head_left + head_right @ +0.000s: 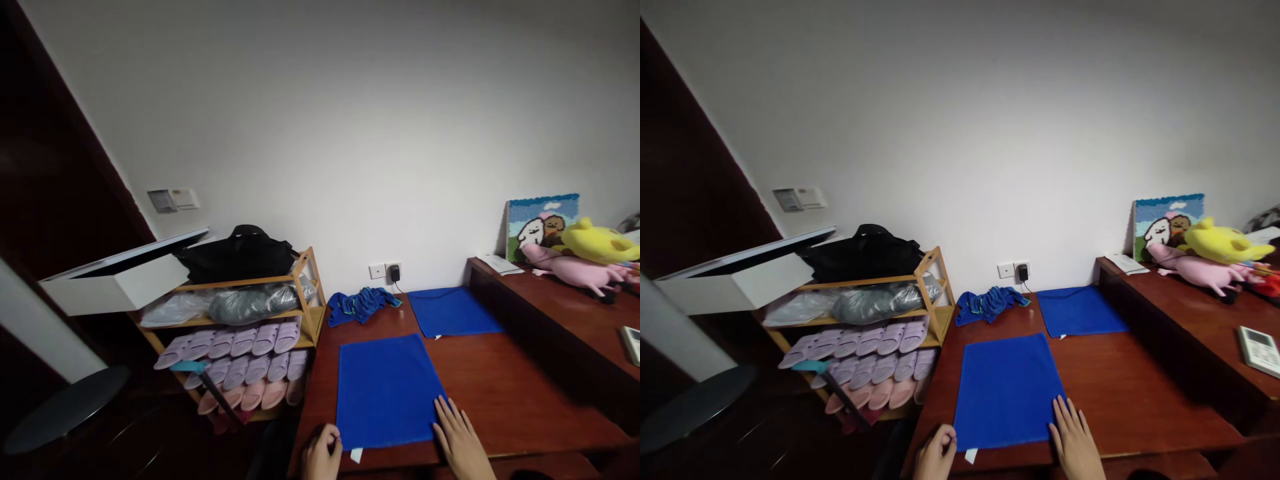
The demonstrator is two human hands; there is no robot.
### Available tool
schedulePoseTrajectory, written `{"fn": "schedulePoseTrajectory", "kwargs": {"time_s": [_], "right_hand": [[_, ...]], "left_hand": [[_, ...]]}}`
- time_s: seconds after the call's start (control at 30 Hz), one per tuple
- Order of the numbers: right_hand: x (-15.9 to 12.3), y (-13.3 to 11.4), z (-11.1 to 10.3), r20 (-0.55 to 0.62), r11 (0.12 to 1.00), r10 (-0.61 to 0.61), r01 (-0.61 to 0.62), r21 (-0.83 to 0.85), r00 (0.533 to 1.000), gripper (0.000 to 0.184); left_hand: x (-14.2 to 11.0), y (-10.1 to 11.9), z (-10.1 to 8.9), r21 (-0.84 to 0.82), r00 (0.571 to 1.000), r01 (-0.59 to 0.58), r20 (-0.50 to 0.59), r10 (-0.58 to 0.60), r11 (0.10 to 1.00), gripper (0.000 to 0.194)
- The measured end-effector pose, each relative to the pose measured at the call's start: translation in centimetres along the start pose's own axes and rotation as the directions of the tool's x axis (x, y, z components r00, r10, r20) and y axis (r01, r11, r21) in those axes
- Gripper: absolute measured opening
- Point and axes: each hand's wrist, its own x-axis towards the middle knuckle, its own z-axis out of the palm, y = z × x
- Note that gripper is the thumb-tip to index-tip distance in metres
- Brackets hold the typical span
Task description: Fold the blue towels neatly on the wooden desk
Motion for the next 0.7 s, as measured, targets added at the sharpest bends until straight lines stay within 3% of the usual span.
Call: {"fn": "schedulePoseTrajectory", "kwargs": {"time_s": [0.1, 0.2, 0.43, 0.6, 0.7], "right_hand": [[-1.4, 1.4, 0.1, 0.018, 1.0, -0.021, 0.021, -0.024, 1.0, 0.058], [-2.1, 1.2, -0.1, 0.036, 0.999, -0.037, 0.038, -0.03, 0.999, 0.057], [-1.7, -0.5, -0.4, 0.019, 0.999, 0.03, -0.03, -0.023, 0.999, 0.062], [-1.3, -0.3, 0.6, -0.032, 0.999, 0.028, -0.029, -0.034, 0.999, 0.06], [-1.4, -0.2, 0.6, -0.032, 0.999, 0.036, -0.036, -0.022, 0.999, 0.059]], "left_hand": [[-0.2, -0.3, 0.3, -0.005, 0.998, -0.01, -0.062, 0.01, 1.0, 0.022], [-0.5, -0.3, 0.1, 0.042, 0.996, -0.018, -0.09, 0.022, 0.999, 0.023], [-1.1, 1.7, -0.9, 0.314, 0.994, -0.089, -0.026, 0.102, 0.945, 0.027], [-1.2, 1.9, -0.8, 0.42, 0.998, -0.057, 0.043, 0.043, 0.906, 0.028], [-1.1, 2.3, -0.7, 0.482, 0.996, -0.079, -0.006, 0.093, 0.873, 0.035]]}}
